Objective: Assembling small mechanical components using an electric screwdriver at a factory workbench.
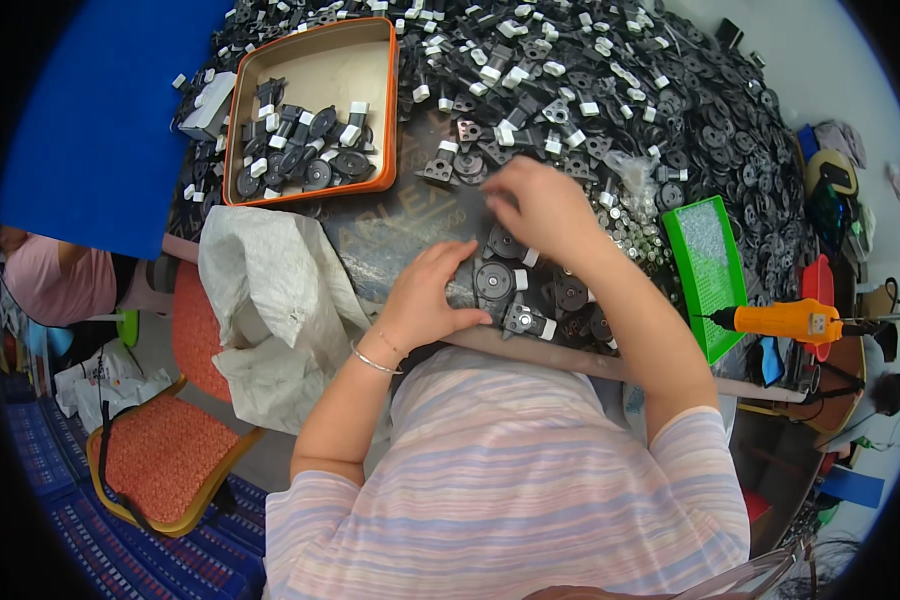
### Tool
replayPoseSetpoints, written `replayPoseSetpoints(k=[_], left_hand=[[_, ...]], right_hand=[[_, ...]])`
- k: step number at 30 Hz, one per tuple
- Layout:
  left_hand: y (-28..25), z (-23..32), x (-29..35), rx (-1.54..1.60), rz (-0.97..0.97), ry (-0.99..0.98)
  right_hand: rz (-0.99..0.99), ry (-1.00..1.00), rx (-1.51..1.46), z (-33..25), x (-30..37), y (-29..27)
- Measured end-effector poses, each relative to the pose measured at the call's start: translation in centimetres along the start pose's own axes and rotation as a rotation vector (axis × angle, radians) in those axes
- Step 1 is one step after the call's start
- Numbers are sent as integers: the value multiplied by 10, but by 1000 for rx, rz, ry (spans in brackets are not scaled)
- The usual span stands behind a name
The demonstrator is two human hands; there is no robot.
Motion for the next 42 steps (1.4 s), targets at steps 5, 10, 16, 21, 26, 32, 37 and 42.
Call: replayPoseSetpoints(k=[5, 10, 16, 21, 26, 32, 37, 42], left_hand=[[-7, -13, 9, 228, 142, -72], [0, -37, 20, 490, 380, -93], [-3, -34, 16, 428, 380, -59], [-20, -1, 16, 79, 386, 99], [1, 33, 24, -144, 181, 277], [20, 47, 5, -255, -70, 198], [26, 49, -10, -284, -153, 231], [29, 47, -15, -294, -213, 246]], right_hand=[[-107, 66, 181, 6, -50, 35], [-119, 247, 195, 5, -65, 46], [10, 150, 75, 11, -56, 30], [-134, 191, -416, 19, -13, -2], [-187, 214, -481, 18, 75, -28], [98, -76, -149, 5, 130, -26], [158, -350, 100, -12, 151, 2], [114, -347, 123, -13, 153, 12]])
Point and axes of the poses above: each hand's wrist, its own x-axis away from the middle knuckle, its own y-axis out of the palm, z = x × y, the point moved 6 cm from there along -x, towards the middle knuckle, and after that the axes turned 11 degrees about y, right-handed, at the moved point
